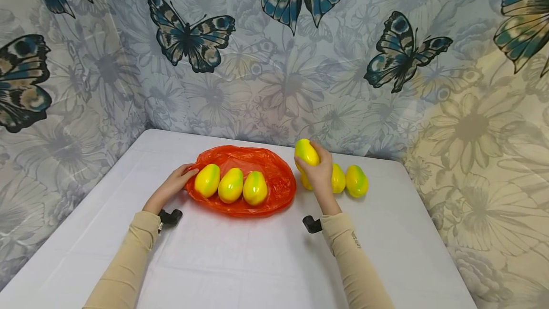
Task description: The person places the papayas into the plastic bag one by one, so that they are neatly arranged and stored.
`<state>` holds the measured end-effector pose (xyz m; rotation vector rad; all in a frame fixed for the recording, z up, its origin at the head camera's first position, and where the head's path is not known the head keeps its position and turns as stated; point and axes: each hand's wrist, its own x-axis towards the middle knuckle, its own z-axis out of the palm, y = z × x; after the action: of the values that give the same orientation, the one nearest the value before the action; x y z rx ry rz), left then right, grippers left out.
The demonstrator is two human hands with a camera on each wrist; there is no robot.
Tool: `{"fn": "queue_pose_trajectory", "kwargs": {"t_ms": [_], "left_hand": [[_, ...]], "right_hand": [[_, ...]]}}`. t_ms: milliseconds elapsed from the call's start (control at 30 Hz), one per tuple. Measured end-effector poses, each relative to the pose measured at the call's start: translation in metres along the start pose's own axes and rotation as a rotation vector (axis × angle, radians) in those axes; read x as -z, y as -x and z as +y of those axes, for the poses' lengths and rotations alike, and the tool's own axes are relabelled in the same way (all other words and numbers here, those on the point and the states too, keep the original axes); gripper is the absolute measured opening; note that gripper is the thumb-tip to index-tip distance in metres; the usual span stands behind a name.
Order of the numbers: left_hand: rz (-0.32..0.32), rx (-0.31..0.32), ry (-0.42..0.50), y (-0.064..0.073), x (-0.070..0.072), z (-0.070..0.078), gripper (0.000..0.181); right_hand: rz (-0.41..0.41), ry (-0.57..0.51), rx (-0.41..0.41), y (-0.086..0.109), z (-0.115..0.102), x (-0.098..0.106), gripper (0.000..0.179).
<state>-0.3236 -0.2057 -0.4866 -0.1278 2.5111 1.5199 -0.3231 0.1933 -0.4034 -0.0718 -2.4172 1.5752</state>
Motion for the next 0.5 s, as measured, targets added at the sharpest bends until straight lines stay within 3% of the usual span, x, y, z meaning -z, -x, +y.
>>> {"fn": "queue_pose_trajectory", "kwargs": {"t_ms": [500], "left_hand": [[0.006,-0.009,-0.006,-0.001,-0.001,-0.001,0.067]], "right_hand": [[-0.110,0.034,-0.043,0.025,0.005,-0.035,0.065]]}}
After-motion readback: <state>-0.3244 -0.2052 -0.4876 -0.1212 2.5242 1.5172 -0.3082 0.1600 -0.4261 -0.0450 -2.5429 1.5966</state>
